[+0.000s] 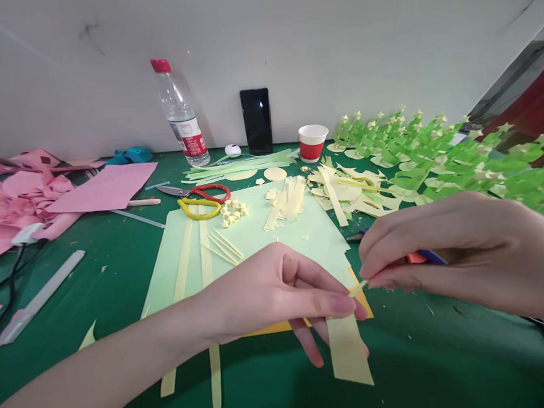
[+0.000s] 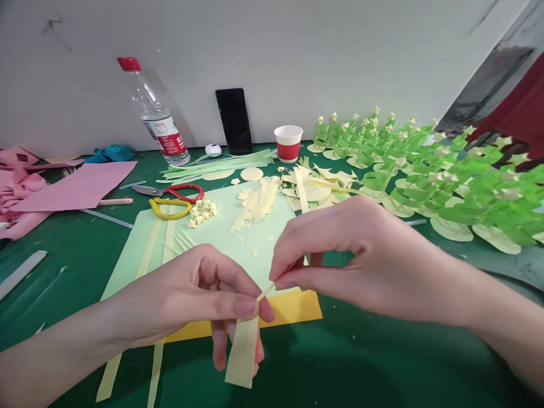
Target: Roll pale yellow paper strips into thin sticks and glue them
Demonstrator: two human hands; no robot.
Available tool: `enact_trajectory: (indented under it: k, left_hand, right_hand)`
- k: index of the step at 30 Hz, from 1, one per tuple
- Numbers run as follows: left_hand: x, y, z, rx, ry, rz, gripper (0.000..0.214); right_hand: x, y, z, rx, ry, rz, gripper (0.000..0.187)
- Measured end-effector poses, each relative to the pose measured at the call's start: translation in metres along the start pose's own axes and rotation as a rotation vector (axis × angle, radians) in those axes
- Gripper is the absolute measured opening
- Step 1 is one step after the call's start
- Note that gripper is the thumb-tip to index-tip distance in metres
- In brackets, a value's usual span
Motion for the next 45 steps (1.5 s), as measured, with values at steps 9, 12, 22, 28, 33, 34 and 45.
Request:
enact_trajectory:
  k: [9, 12, 22, 28, 33, 34, 45]
  left_hand:
    - [-0.002, 0.005, 0.002, -0.031, 0.008, -0.094, 0.014]
    - [-0.003, 0.005, 0.000, -0.026, -0.004, -0.117, 0.016]
    - [-0.001, 0.003, -0.001, 0.005, -0.020, -0.065, 0.011]
    - [-0.004, 0.010, -0.004, 0.000, -0.141, -0.183, 0.019]
    - [-0.002, 0.014, -0.013, -0.004, -0.390, -0.248, 0.014]
    - [-0.002, 0.014, -0.013, 0.008, -0.419, -0.240, 0.014]
    - [0.002, 0.011, -0.014, -0.051, -0.593, -0.205, 0.017]
  right_hand:
    - [0.001, -0.008, -0.005, -0.037, -0.063, 0.140, 0.016]
    - [0.000, -0.007, -0.004, -0.070, -0.071, 0.110, 0.017]
    - [-0.003, 0.000, -0.010, -0.132, -0.066, 0.079, 0.013]
    - [-0.002, 0.003, -0.022, -0.241, -0.246, -0.167, 0.014]
    - [-0.002, -0.015, -0.021, -0.350, -0.357, 0.014, 0.016]
    - [-0.002, -0.019, -0.020, -0.405, -0.364, 0.059, 0.015]
    - [0.003, -0.037, -0.023, -0.877, -0.464, 0.194, 0.008]
Point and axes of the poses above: each hand's wrist, its own x-axis away from the middle knuckle, its own y-axis out of the back of the hand, z = x × y, the point moved 5 cm from there along -x, towards the middle knuckle, and after that the axes turned 6 degrees about -x, right-handed, at the moved point
